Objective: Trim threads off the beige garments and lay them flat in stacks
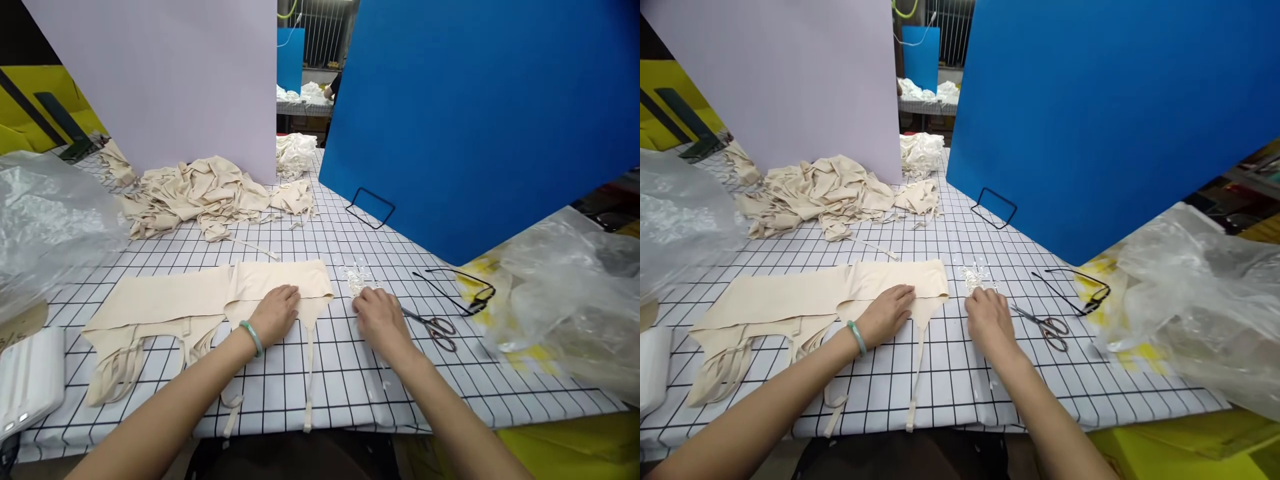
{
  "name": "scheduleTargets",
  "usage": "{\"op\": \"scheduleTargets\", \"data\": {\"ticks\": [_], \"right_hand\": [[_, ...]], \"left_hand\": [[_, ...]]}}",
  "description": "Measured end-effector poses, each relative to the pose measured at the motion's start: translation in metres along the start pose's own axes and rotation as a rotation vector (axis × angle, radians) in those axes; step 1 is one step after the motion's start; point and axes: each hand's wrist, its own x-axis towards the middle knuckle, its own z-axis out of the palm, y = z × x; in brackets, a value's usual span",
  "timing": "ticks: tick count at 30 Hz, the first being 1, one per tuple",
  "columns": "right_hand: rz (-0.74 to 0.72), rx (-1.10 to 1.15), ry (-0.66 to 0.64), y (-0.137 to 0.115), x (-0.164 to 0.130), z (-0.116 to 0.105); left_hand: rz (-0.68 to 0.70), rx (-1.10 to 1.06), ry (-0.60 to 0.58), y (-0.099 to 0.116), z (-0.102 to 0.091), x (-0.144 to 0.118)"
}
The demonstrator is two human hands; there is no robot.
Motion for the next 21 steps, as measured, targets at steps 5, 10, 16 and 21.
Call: {"op": "scheduleTargets", "data": {"ticks": [5, 10, 16, 21], "right_hand": [[-0.05, 0.072, -0.013, -0.004, 0.005, 0.007], [-0.021, 0.038, -0.007, -0.021, 0.019, 0.024], [-0.045, 0.139, 0.055, 0.0, 0.002, 0.002], [-0.134, 0.415, 0.004, -0.034, -0.049, -0.009]], "left_hand": [[0.007, -0.057, 0.023, 0.012, 0.003, 0.018], [-0.022, -0.081, 0.015, 0.01, 0.007, 0.045], [-0.032, -0.157, 0.031, 0.0, 0.002, 0.04], [0.022, -0.233, 0.047, 0.007, -0.004, 0.007]]}}
